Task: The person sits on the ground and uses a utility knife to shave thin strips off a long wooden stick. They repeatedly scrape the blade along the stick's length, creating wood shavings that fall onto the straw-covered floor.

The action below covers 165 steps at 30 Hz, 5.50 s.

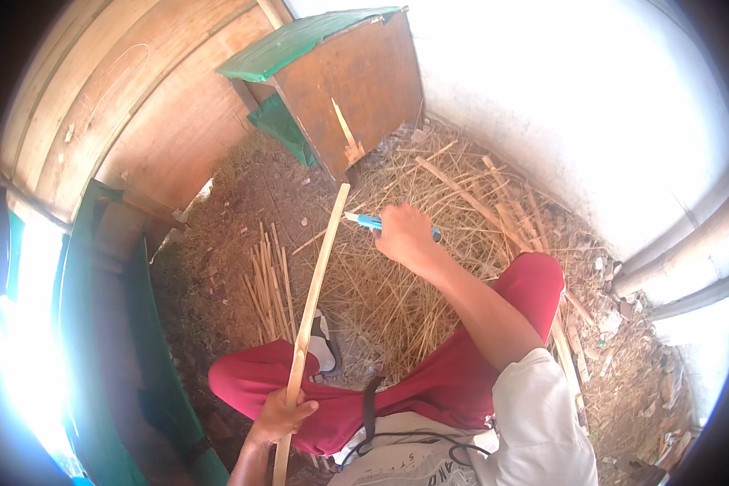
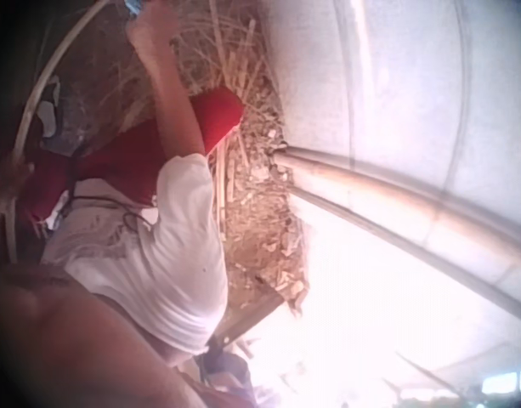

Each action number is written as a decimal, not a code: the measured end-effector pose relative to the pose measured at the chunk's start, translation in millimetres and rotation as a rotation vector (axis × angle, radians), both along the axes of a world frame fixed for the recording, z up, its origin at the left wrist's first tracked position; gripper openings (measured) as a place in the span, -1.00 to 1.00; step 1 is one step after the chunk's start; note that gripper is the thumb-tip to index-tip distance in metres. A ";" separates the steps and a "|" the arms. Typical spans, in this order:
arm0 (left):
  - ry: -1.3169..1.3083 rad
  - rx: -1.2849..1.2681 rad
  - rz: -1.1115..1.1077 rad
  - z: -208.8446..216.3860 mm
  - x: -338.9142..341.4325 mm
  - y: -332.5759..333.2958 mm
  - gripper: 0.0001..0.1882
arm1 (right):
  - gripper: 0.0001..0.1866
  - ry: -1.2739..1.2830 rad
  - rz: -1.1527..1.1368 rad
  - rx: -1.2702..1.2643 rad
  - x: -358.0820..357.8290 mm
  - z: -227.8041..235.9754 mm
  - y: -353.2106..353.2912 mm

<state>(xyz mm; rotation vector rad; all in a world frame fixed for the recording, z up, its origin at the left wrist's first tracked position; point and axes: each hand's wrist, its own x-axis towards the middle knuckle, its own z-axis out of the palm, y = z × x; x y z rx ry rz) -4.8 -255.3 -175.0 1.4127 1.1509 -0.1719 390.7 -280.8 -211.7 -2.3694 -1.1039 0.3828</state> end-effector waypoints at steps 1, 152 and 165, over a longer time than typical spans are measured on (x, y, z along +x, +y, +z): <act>0.005 0.015 -0.013 1.9 4.5 1.5 -0.65 | -0.78 0.008 0.023 0.018 -1.6 1.8 -3.5; -0.615 -0.391 -0.073 1.6 191.8 33.3 -0.71 | -0.66 1.130 0.361 0.725 4.9 54.5 14.7; -0.164 0.696 -0.073 -38.6 126.0 45.1 -0.55 | -0.84 -0.283 0.149 0.412 -15.3 9.5 18.5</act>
